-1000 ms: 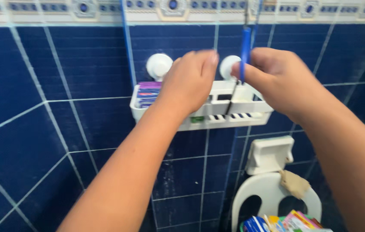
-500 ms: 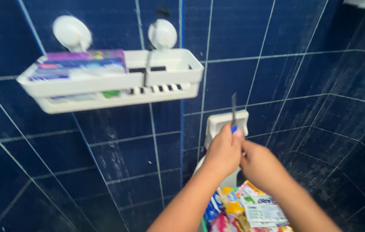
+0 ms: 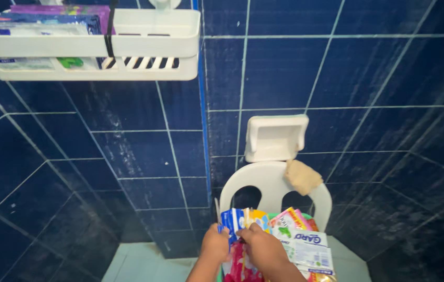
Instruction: The person organizes bathroom supplies by placing items from a green basket into a wall-mounted caddy and hanging packets on hooks. They use scissors to cut open several gold packets and hang them on the caddy hooks.
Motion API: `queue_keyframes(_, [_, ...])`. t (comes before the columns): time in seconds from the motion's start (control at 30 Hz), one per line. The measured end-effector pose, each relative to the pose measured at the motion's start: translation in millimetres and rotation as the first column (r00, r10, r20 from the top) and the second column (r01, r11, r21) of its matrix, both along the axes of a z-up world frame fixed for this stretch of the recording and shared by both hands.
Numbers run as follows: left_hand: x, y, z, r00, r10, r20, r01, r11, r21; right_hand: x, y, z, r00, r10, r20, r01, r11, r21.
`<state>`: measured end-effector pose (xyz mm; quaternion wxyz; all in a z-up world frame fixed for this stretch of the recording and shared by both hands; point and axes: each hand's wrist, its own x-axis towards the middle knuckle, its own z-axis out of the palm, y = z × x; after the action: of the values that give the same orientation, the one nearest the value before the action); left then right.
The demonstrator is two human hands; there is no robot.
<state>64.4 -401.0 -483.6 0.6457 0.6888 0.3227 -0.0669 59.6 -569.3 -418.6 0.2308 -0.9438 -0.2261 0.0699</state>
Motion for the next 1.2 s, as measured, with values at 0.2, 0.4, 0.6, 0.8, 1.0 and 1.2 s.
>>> queue_keyframes(0.2, [-15.6, 14.9, -19.0, 0.994, -0.041, -0.097, 0.04, 0.999, -0.004, 32.6, 7.4, -28.1, 0.994, 0.098, 0.051, -0.101, 0.993, 0.064])
queue_keyframes(0.4, [-19.7, 28.9, -83.6, 0.994, 0.001, 0.111, -0.037, 0.944, 0.329, 51.1, -13.8, -0.2, 0.997, -0.072, -0.006, 0.069, 0.939, 0.336])
queue_keyframes(0.6, [-26.4, 35.6, -135.3, 1.0, 0.023, -0.014, -0.017, 0.944, 0.33, 68.2, -25.6, 87.2, 0.997, -0.032, 0.076, -0.01, 0.868, 0.497])
queue_keyframes(0.8, [-25.6, -15.3, -93.8, 0.934, -0.357, 0.017, 0.308, 0.826, 0.472, 65.9, -24.2, 139.1, 0.977, -0.03, -0.211, 0.156, 0.775, 0.612])
queue_keyframes(1.0, [5.2, -40.3, -49.5, 0.905, -0.184, 0.384, 0.181, 0.983, 0.044, 57.2, -23.0, 152.8, 0.972, -0.048, -0.228, 0.183, 0.763, 0.62])
queue_keyframes(1.2, [-17.1, 42.5, -16.7, 0.856, 0.274, 0.439, -0.101, 0.921, -0.377, 49.3, -2.6, 191.3, 0.981, -0.041, -0.188, 0.15, 0.776, 0.613])
